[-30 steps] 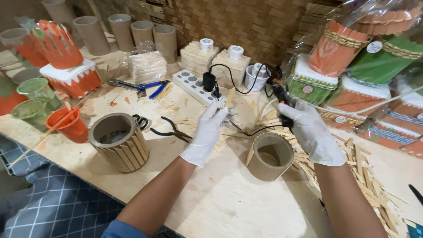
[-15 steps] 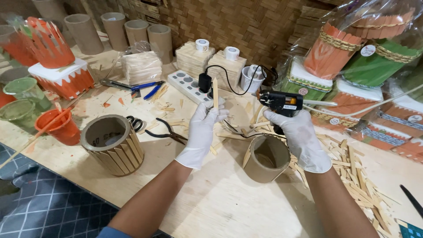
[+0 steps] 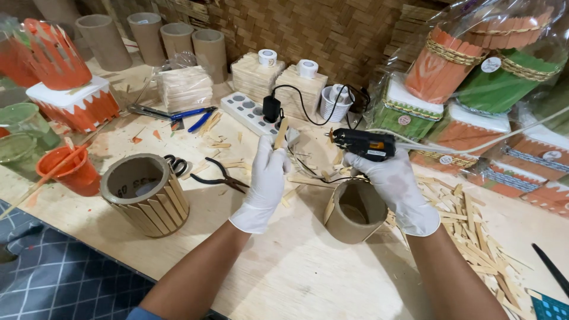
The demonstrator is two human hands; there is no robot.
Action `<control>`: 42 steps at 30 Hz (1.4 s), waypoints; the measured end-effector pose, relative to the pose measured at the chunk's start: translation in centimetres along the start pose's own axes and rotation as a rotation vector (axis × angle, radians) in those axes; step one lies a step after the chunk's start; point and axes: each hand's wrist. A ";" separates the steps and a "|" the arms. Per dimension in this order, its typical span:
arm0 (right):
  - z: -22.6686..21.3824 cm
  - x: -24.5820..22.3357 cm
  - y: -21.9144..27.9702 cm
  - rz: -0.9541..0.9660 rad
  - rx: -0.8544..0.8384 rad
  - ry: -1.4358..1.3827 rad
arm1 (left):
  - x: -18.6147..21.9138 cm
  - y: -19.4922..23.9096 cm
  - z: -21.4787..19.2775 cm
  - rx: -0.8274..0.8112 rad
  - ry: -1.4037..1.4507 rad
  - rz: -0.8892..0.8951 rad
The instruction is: Glue wooden sticks to a cardboard tube and trim them to size to create a decorative container.
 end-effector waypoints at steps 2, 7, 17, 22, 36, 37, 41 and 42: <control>0.4 0.2 -0.1 0.005 -0.005 0.007 | 4.4 0.9 0.5 -0.030 0.015 0.008; 0.9 1.9 0.2 0.010 -0.031 0.081 | 7.5 2.2 1.0 -0.091 -0.026 0.081; 0.2 4.7 -0.3 -0.142 -0.038 0.165 | 9.2 3.2 0.6 -0.161 -0.224 0.127; 0.5 6.2 -0.9 -0.212 -0.031 0.211 | 8.1 2.5 -0.3 -0.183 -0.356 0.248; -0.2 0.7 -0.4 -0.031 0.055 0.114 | 6.2 2.8 -0.2 -0.141 -0.514 0.193; -0.5 1.5 -1.3 -0.029 0.058 0.114 | 6.3 2.8 0.0 -0.145 -0.513 0.192; -1.5 3.3 -3.2 0.017 0.124 0.131 | 4.6 2.1 0.6 -0.118 -0.512 0.008; -1.6 3.5 -3.2 0.027 0.123 0.142 | 3.7 1.7 0.5 -0.108 -0.549 -0.017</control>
Point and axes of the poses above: each hand's wrist, its own y-axis away from the middle knuckle, its own z-axis out of the palm, x = y × z
